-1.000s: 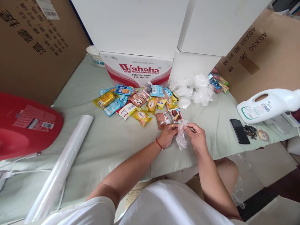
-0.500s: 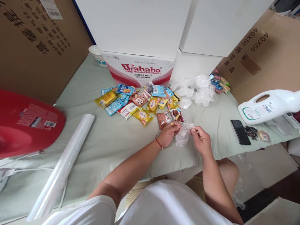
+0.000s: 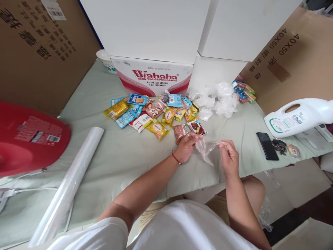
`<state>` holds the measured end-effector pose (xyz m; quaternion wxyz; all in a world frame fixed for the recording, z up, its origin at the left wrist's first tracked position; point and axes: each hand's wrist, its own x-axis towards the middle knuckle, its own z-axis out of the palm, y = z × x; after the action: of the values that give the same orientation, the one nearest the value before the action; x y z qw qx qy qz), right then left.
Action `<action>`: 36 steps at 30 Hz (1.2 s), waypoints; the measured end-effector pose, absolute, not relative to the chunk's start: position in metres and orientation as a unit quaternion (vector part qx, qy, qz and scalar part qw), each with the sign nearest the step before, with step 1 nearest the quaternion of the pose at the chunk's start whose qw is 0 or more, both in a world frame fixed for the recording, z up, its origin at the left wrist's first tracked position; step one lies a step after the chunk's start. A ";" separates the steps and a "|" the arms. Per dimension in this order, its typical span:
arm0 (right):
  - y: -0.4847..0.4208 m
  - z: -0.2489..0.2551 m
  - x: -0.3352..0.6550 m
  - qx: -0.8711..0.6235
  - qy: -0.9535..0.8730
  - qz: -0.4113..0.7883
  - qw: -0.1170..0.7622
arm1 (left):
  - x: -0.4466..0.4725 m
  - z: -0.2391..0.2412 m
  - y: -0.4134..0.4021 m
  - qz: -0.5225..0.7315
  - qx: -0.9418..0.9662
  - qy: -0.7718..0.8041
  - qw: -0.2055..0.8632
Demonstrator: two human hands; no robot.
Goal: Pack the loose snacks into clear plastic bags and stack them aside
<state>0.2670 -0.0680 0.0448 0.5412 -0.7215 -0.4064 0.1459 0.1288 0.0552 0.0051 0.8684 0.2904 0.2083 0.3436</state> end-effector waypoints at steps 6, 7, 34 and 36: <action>-0.054 0.038 0.257 -0.634 -0.229 0.266 0.688 | 0.133 0.010 0.043 0.348 0.286 0.220 0.865; -0.051 0.037 0.256 -0.636 -0.210 0.268 0.692 | 0.132 0.011 0.043 0.338 0.280 0.222 0.871; -0.055 0.024 0.265 -0.595 -0.113 0.322 0.728 | 0.089 0.028 0.008 0.368 0.211 0.270 0.865; -0.058 0.023 0.265 -0.562 -0.081 0.365 0.737 | 0.082 0.028 0.011 0.349 0.216 0.260 0.874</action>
<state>0.2650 -0.0581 0.0230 0.7373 -0.5625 -0.0807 0.3654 0.0819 0.0106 0.0277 0.8739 0.2163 0.2600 0.3491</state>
